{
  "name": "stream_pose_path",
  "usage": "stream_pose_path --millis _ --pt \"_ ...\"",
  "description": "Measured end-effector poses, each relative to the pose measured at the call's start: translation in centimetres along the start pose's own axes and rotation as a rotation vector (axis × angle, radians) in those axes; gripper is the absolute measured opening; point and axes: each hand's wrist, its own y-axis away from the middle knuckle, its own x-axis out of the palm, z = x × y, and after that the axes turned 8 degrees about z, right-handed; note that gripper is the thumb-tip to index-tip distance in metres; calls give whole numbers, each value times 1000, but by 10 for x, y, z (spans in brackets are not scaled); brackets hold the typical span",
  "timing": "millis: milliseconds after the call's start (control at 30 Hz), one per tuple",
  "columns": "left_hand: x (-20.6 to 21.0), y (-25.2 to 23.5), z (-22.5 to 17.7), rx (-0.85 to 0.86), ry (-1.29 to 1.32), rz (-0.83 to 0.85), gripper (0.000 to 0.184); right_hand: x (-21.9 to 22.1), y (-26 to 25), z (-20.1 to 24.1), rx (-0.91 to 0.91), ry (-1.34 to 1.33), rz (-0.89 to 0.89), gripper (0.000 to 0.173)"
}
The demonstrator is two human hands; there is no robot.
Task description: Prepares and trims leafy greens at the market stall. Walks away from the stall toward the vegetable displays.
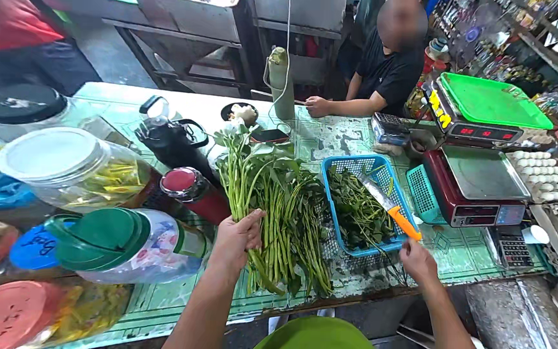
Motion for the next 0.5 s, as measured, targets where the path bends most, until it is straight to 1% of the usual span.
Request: stream_pose_path --millis 33,67,100,133,167,200,233,267,400,433,500 --pt "-1 0 -1 3 8 -10 19 10 9 -5 93 43 151 47" --pt "-1 1 -2 4 17 -19 19 26 10 -13 162 97 264 58" --pt "-1 1 -2 3 26 -21 19 45 7 -22 207 141 345 64" --pt "-1 1 -2 -1 32 -17 18 62 1 -32 231 170 378 62" --pt "0 0 -3 -3 34 -8 17 72 -5 -38 239 181 379 54" --pt "0 -1 -3 -2 36 8 17 69 -10 -39 234 155 360 44" --pt "2 -1 -4 0 41 18 17 56 -11 -36 208 94 322 37" --pt "3 -1 -5 0 46 25 16 36 -9 -29 159 13 258 35" --pt "9 0 -8 4 58 31 17 -67 10 26 -134 -241 -66 31" --pt "10 0 -8 5 61 36 17 -86 7 40 -197 -310 -112 30" --pt "10 1 -6 5 58 50 17 -110 -14 68 -278 -437 -142 29"
